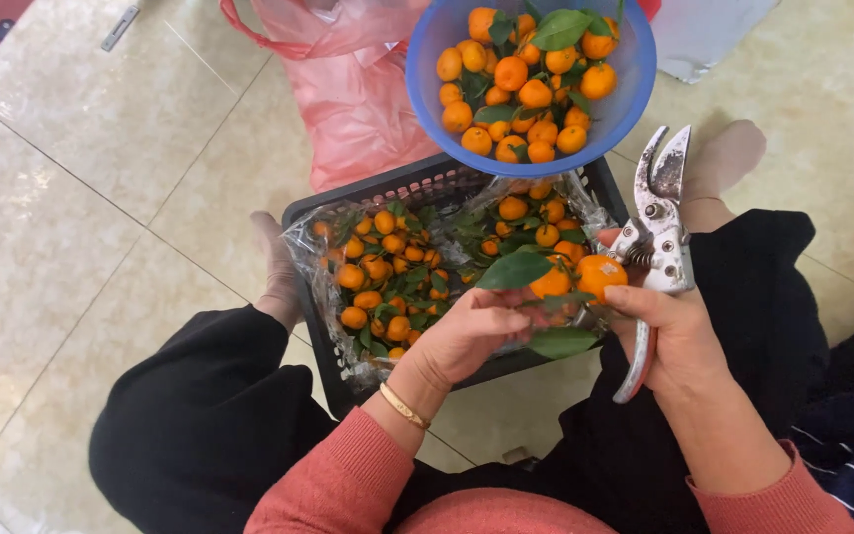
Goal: Trimming the stems of small oranges using shears and sorting them from a crate into a bowl.
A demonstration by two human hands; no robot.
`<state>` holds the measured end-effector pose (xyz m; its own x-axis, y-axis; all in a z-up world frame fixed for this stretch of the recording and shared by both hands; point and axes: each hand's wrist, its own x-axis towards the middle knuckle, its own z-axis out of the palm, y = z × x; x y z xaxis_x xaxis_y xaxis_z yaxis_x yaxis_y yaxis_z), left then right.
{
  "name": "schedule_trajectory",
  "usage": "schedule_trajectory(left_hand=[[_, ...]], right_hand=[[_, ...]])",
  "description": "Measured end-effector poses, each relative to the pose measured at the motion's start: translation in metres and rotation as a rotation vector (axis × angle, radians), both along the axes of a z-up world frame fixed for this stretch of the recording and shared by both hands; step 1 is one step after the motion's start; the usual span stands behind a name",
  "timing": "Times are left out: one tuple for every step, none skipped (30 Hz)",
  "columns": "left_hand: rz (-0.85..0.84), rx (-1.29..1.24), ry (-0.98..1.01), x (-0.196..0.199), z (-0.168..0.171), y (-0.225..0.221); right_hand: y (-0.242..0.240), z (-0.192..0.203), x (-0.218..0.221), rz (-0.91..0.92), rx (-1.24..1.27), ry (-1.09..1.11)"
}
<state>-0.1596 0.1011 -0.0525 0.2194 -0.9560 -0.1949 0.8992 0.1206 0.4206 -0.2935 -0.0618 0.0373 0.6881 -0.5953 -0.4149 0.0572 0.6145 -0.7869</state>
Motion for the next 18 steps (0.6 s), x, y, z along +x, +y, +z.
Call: schedule_trajectory(left_hand=[[0.093, 0.008, -0.092, -0.004, -0.007, -0.006], [0.188, 0.018, -0.186, -0.008, -0.013, -0.012], [0.19, 0.014, -0.182, -0.01, -0.007, -0.015], [0.231, 0.064, -0.217, -0.01, 0.0, -0.018], [0.273, 0.113, -0.252, -0.011, 0.007, -0.02], [0.277, 0.113, -0.252, -0.012, 0.011, -0.021], [0.301, 0.138, -0.247, -0.012, 0.016, -0.021], [0.323, 0.161, -0.242, -0.013, 0.02, -0.022], [0.325, 0.159, -0.242, -0.011, 0.013, -0.023], [0.342, 0.187, -0.23, -0.008, 0.006, -0.024], [0.358, 0.216, -0.218, -0.005, 0.0, -0.024], [0.365, 0.216, -0.225, 0.001, 0.003, -0.02], [0.364, 0.201, -0.167, 0.007, 0.007, -0.015], [0.363, 0.187, -0.11, 0.012, 0.011, -0.01], [0.37, 0.188, -0.119, 0.016, 0.01, -0.008], [0.391, 0.154, -0.134, 0.021, 0.008, -0.008], [0.411, 0.12, -0.148, 0.025, 0.007, -0.008], [0.409, 0.119, -0.158, 0.029, 0.006, -0.009]], right_hand=[[0.001, -0.001, 0.0, -0.011, -0.063, -0.03], [0.003, -0.003, 0.001, -0.022, -0.127, -0.061], [0.003, -0.007, -0.001, -0.02, -0.131, -0.058], [0.004, -0.013, -0.003, -0.026, -0.147, -0.045], [0.004, -0.018, -0.004, -0.033, -0.163, -0.032], [0.003, -0.02, -0.005, -0.029, -0.164, -0.032], [0.002, -0.021, -0.005, -0.008, -0.196, -0.017], [0.0, -0.022, -0.006, 0.011, -0.23, -0.002], [-0.001, -0.019, -0.008, 0.013, -0.232, -0.002], [-0.002, -0.015, -0.009, 0.033, -0.306, 0.022], [-0.002, -0.01, -0.01, 0.053, -0.38, 0.046], [-0.008, -0.008, -0.017, 0.058, -0.379, 0.037], [-0.014, -0.006, -0.025, 0.077, -0.369, 0.06], [-0.02, -0.004, -0.032, 0.096, -0.358, 0.08], [-0.018, -0.002, -0.037, 0.101, -0.356, 0.07], [-0.016, 0.0, -0.041, 0.138, -0.342, 0.056], [-0.015, 0.002, -0.046, 0.174, -0.328, 0.043], [-0.015, -0.002, -0.052, 0.17, -0.327, 0.034]])
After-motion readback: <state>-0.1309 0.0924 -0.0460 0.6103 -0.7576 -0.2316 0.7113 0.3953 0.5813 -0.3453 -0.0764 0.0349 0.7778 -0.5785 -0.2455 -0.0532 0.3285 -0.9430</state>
